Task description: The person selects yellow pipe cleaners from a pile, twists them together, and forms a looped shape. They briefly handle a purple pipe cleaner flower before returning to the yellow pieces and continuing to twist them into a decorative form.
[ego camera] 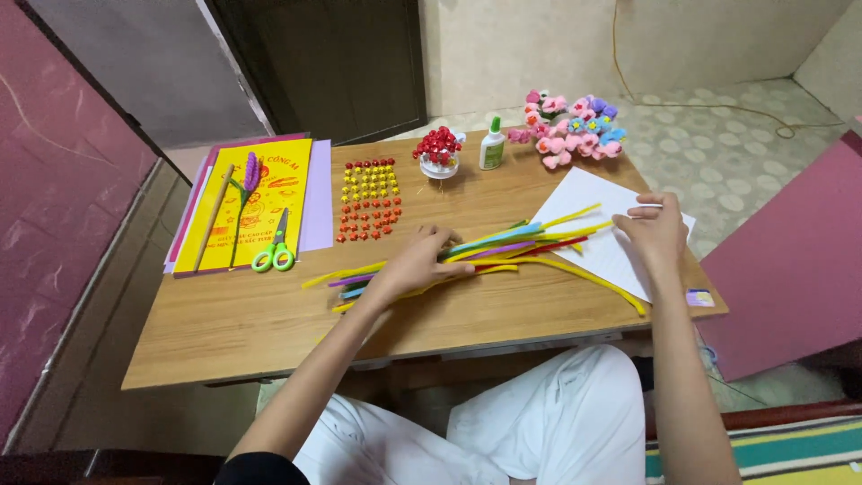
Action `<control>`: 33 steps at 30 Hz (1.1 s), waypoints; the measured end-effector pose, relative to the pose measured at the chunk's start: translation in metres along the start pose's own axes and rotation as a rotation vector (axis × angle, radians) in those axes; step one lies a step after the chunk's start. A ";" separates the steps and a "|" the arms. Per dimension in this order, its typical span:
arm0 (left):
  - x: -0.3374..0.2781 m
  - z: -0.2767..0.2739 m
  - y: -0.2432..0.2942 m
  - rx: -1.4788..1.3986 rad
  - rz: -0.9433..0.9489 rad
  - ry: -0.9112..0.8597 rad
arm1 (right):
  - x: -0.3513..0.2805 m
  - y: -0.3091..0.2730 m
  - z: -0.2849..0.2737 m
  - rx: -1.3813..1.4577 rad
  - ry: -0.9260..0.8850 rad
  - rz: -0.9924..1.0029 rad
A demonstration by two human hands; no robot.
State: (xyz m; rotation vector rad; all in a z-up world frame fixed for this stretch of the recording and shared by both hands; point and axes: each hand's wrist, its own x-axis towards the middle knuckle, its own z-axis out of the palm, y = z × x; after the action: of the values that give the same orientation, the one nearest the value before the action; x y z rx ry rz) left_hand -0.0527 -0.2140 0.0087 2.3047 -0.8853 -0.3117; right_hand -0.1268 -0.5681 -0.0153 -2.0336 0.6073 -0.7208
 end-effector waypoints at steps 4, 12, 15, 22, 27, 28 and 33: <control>0.012 0.008 0.000 -0.023 0.071 0.054 | -0.018 -0.013 0.005 -0.180 0.091 -0.162; 0.042 0.018 0.010 0.003 0.043 0.093 | -0.062 -0.025 0.053 -0.021 -0.326 -0.183; 0.050 0.022 0.003 0.031 0.036 0.134 | -0.069 -0.046 0.052 -0.153 -0.430 -0.184; 0.051 0.011 0.015 0.177 0.014 0.167 | -0.068 -0.040 0.058 -0.276 -0.489 -0.231; 0.047 0.015 0.032 0.062 -0.017 0.042 | -0.072 -0.042 0.047 -0.145 -0.510 -0.257; 0.045 0.013 0.035 0.061 -0.016 0.042 | -0.073 -0.045 0.044 -0.146 -0.508 -0.256; 0.033 -0.002 0.055 0.123 -0.074 -0.004 | -0.072 -0.044 0.027 -0.038 -0.540 -0.145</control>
State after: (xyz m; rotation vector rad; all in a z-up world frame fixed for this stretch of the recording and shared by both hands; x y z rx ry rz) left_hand -0.0560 -0.2661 0.0459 2.4554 -0.8441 -0.3013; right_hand -0.1528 -0.4834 -0.0087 -2.1982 0.1624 -0.2153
